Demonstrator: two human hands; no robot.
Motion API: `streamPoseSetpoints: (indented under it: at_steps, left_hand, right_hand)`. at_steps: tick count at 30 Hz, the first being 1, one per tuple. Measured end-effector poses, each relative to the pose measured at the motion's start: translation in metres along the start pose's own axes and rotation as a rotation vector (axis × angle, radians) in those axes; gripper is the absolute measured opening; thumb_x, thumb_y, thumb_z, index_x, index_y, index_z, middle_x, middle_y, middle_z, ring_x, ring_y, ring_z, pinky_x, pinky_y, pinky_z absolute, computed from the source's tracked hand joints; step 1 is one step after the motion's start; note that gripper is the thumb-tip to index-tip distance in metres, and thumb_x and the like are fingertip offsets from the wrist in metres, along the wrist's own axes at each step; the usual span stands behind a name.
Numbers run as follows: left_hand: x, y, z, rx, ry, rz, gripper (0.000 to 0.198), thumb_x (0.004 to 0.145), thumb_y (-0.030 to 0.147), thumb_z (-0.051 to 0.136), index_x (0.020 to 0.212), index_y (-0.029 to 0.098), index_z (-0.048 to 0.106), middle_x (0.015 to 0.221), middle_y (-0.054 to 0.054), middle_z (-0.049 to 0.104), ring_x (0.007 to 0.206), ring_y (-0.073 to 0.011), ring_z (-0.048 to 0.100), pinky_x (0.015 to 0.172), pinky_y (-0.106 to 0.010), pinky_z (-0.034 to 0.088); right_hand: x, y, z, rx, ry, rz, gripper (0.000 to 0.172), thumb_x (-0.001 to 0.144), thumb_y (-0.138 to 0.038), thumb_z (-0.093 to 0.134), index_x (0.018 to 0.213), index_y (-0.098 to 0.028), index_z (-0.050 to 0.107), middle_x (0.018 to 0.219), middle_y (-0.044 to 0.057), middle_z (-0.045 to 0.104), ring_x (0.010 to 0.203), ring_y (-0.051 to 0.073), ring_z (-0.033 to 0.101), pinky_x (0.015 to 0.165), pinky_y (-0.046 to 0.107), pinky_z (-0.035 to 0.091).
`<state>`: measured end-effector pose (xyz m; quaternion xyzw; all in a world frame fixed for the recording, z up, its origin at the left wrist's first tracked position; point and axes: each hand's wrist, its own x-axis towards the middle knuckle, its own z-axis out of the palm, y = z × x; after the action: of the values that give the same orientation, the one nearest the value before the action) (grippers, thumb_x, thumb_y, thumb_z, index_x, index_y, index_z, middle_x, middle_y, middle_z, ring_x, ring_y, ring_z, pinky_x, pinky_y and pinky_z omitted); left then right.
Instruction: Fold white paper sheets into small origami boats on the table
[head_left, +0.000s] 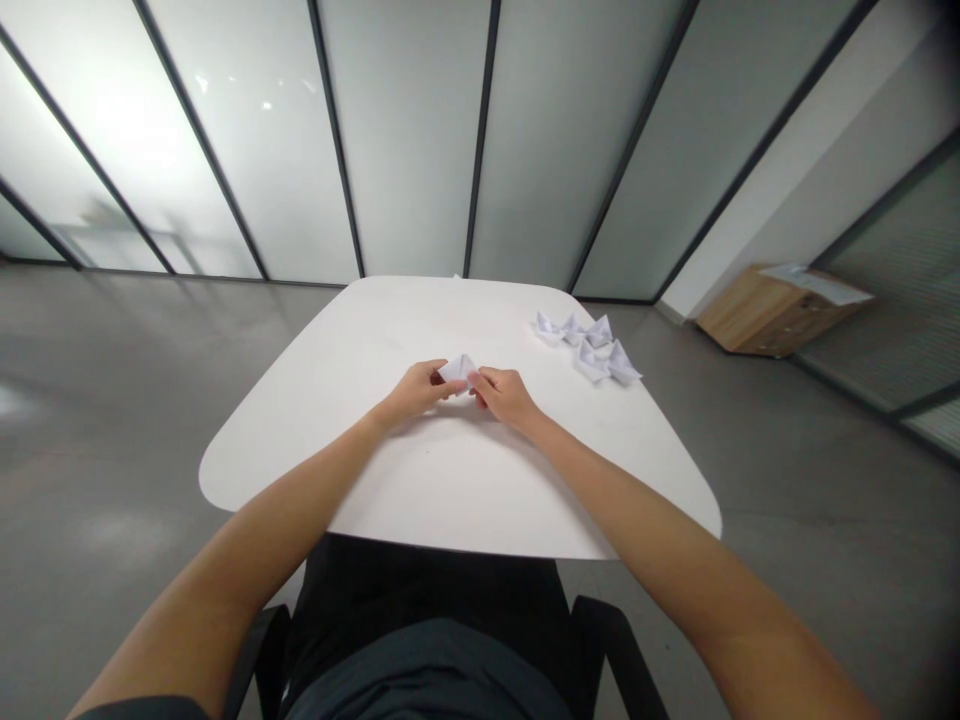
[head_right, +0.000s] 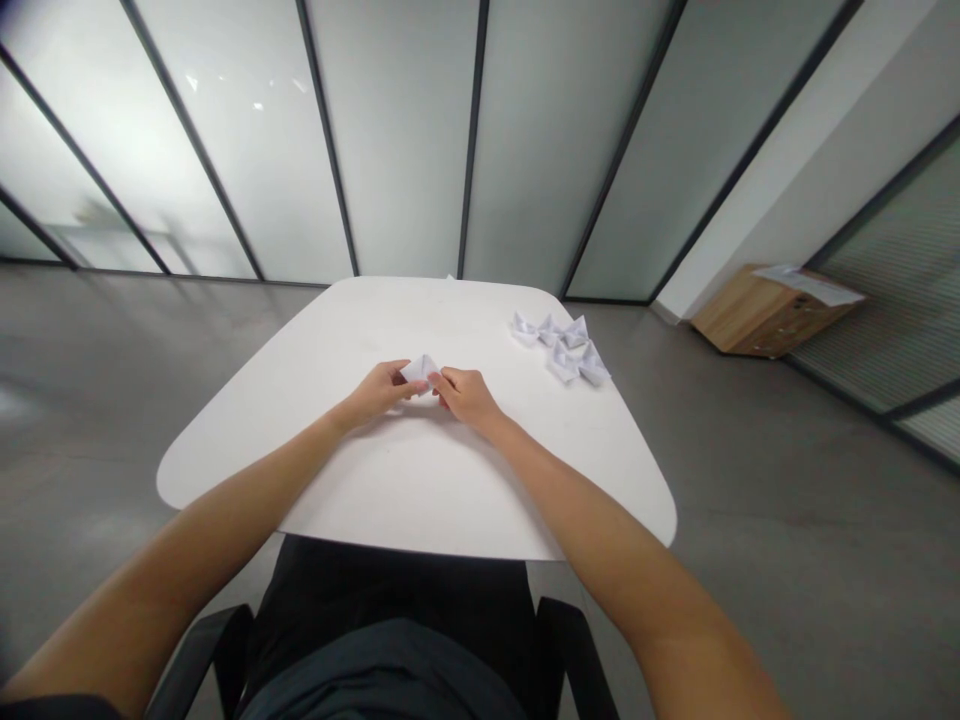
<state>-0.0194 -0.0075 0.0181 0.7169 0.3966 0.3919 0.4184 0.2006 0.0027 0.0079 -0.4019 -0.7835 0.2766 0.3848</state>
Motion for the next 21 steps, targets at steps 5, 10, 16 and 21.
streamPoseSetpoints:
  at_steps: [5, 10, 16, 21]
  left_hand:
    - [0.001, -0.004, 0.0, -0.016, 0.02, -0.032, 0.05, 0.084, 0.061, 0.079, 0.099, 0.014, 0.071, 0.078, -0.003, 0.067, 0.067, -0.0141, 0.058, 0.06, -0.024, 0.04]
    - [0.005, -0.012, 0.002, 0.03, 0.023, 0.028, 0.049, 0.088, 0.062, 0.074, 0.102, 0.015, 0.073, 0.088, -0.005, 0.072, 0.075, -0.0157, 0.062, 0.064, -0.025, 0.045]
    - [0.01, -0.018, -0.002, 0.06, 0.107, 0.085, 0.045, 0.098, 0.06, 0.062, 0.106, 0.018, 0.075, 0.097, -0.006, 0.077, 0.085, -0.018, 0.068, 0.072, -0.027, 0.052]
    - [0.01, -0.02, -0.004, 0.185, 0.088, 0.134, 0.04, 0.096, 0.057, 0.066, 0.103, 0.019, 0.079, 0.098, -0.006, 0.079, 0.087, -0.0189, 0.071, 0.076, -0.028, 0.055]
  right_hand:
    - [0.0, -0.002, 0.0, -0.077, 0.039, -0.042, 0.06, 0.103, -0.071, 0.045, 0.071, -0.023, 0.059, 0.066, 0.002, 0.07, 0.056, 0.016, 0.067, 0.063, 0.028, 0.047]
    - [0.002, -0.001, -0.001, -0.057, 0.029, -0.023, 0.059, 0.102, -0.071, 0.046, 0.07, -0.023, 0.06, 0.061, 0.001, 0.068, 0.054, 0.017, 0.065, 0.061, 0.029, 0.046]
    - [0.002, 0.004, -0.001, -0.15, -0.07, -0.073, 0.057, 0.106, -0.061, 0.046, 0.07, -0.021, 0.066, 0.064, 0.0, 0.069, 0.06, 0.016, 0.062, 0.064, 0.029, 0.044]
    - [0.003, 0.001, 0.0, -0.124, 0.015, -0.161, 0.04, 0.104, -0.059, 0.056, 0.108, -0.023, 0.075, 0.101, 0.006, 0.079, 0.083, 0.02, 0.072, 0.073, 0.03, 0.054]
